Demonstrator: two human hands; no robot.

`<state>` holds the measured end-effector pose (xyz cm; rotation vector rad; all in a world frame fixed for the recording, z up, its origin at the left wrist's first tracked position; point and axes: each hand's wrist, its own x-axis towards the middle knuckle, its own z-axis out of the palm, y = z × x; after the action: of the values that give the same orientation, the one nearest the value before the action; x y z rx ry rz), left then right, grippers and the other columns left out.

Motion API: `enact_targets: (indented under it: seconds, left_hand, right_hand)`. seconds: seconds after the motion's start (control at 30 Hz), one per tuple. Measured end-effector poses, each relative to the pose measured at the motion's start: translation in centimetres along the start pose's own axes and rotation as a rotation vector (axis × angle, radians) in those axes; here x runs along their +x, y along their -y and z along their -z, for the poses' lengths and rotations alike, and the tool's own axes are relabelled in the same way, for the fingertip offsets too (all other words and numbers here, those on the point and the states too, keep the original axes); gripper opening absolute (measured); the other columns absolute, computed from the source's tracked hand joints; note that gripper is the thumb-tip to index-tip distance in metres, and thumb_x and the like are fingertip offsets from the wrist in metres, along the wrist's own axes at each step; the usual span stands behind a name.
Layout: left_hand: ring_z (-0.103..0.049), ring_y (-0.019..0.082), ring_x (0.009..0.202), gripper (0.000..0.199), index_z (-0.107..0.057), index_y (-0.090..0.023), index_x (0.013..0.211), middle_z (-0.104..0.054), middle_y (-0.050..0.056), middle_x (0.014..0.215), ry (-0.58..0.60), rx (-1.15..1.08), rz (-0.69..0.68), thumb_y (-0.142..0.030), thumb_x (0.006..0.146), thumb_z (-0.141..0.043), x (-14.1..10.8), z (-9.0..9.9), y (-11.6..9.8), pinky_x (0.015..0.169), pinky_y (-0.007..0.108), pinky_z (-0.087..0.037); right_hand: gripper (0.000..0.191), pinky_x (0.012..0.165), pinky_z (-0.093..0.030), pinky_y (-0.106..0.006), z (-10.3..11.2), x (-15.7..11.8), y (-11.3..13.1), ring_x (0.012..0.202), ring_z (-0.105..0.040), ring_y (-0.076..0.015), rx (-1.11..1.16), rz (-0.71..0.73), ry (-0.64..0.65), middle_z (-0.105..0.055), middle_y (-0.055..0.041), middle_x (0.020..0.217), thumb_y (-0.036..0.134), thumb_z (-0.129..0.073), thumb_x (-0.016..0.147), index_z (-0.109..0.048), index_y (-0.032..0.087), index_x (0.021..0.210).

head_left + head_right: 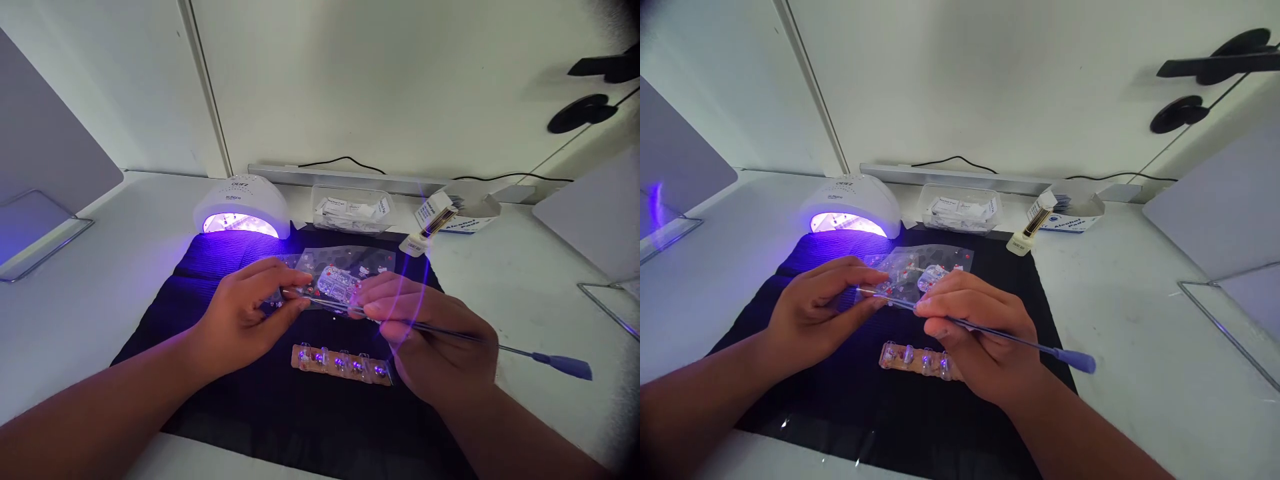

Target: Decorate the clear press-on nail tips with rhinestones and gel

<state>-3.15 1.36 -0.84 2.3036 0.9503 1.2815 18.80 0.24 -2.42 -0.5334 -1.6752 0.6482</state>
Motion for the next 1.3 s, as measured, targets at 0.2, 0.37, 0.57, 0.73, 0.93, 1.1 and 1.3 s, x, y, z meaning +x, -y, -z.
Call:
enact_targets:
  seconds: [0.2,0.37,0.57,0.73,0.93,1.1,1.3]
  left_hand:
    - [-0.062,0.007,0.069,0.021,-0.070,-0.010,0.104,-0.064,0.000,0.076,0.007,-0.029,0.042,-0.009,0.083,-0.069,0.0,-0.1,0.0,0.063,0.018,-0.052]
    - [-0.062,0.008,0.070,0.021,-0.068,-0.013,0.104,-0.064,0.000,0.079,-0.017,-0.070,0.118,-0.014,0.084,-0.069,-0.3,-0.3,0.4,0.061,0.018,-0.050]
    - [-0.061,0.009,0.072,0.022,-0.068,-0.018,0.104,-0.063,-0.002,0.078,-0.045,-0.181,0.293,-0.020,0.082,-0.070,-0.4,-0.5,1.1,0.067,0.022,-0.049]
    - [-0.058,0.010,0.061,0.023,-0.066,-0.018,0.100,-0.057,-0.004,0.070,0.041,-0.270,0.552,-0.028,0.079,-0.069,0.4,-0.3,2.3,0.059,0.024,-0.048]
    - [-0.059,0.015,0.061,0.032,-0.065,-0.023,0.111,-0.063,-0.002,0.074,0.353,0.157,0.618,-0.038,0.082,-0.063,1.0,0.6,3.8,0.060,0.030,-0.042]
    - [-0.059,0.020,0.063,0.047,-0.058,-0.022,0.126,-0.066,0.000,0.071,0.434,0.638,0.566,-0.048,0.088,-0.054,1.8,1.8,3.3,0.057,0.030,-0.034]
    - [-0.052,0.014,0.056,0.029,-0.066,-0.017,0.106,-0.057,-0.002,0.062,0.346,0.472,0.316,-0.031,0.085,-0.053,1.6,2.2,3.1,0.054,0.026,-0.032]
  right_hand:
    - [0.024,0.073,-0.053,-0.038,0.0,-0.1,-0.2,0.081,-0.068,-0.0193,0.036,-0.016,-0.005,-0.074,-0.0019,0.084,0.014,-0.067,0.087,-0.076,0.028,0.105]
    - [0.022,0.073,-0.053,-0.038,0.2,-0.2,-0.3,0.081,-0.068,-0.0193,0.035,-0.074,0.004,-0.075,-0.0012,0.084,0.019,-0.067,0.089,-0.076,0.032,0.104]
    - [0.021,0.080,-0.053,-0.039,0.2,0.0,-0.7,0.084,-0.067,-0.0183,0.084,-0.105,-0.032,-0.074,0.0013,0.083,0.022,-0.065,0.090,-0.076,0.035,0.102]
    - [0.022,0.080,-0.050,-0.039,0.5,0.4,-1.3,0.091,-0.062,-0.0200,-0.008,-0.086,-0.014,-0.074,0.0011,0.080,0.020,-0.065,0.090,-0.076,0.035,0.101]
    - [0.014,0.069,-0.050,-0.034,1.0,0.6,-1.7,0.081,-0.059,-0.0177,-0.041,-0.182,0.042,-0.067,-0.0008,0.076,0.023,-0.065,0.090,-0.076,0.031,0.092]
    - [0.011,0.060,-0.053,-0.029,1.1,0.6,-1.5,0.069,-0.063,-0.0138,0.076,-0.301,0.068,-0.064,0.0000,0.076,0.026,-0.065,0.089,-0.076,0.026,0.085]
    - [0.010,0.055,-0.053,-0.025,0.6,1.1,-0.9,0.060,-0.066,-0.0119,0.173,-0.420,0.088,-0.066,0.0003,0.069,0.029,-0.071,0.085,-0.076,0.022,0.080]
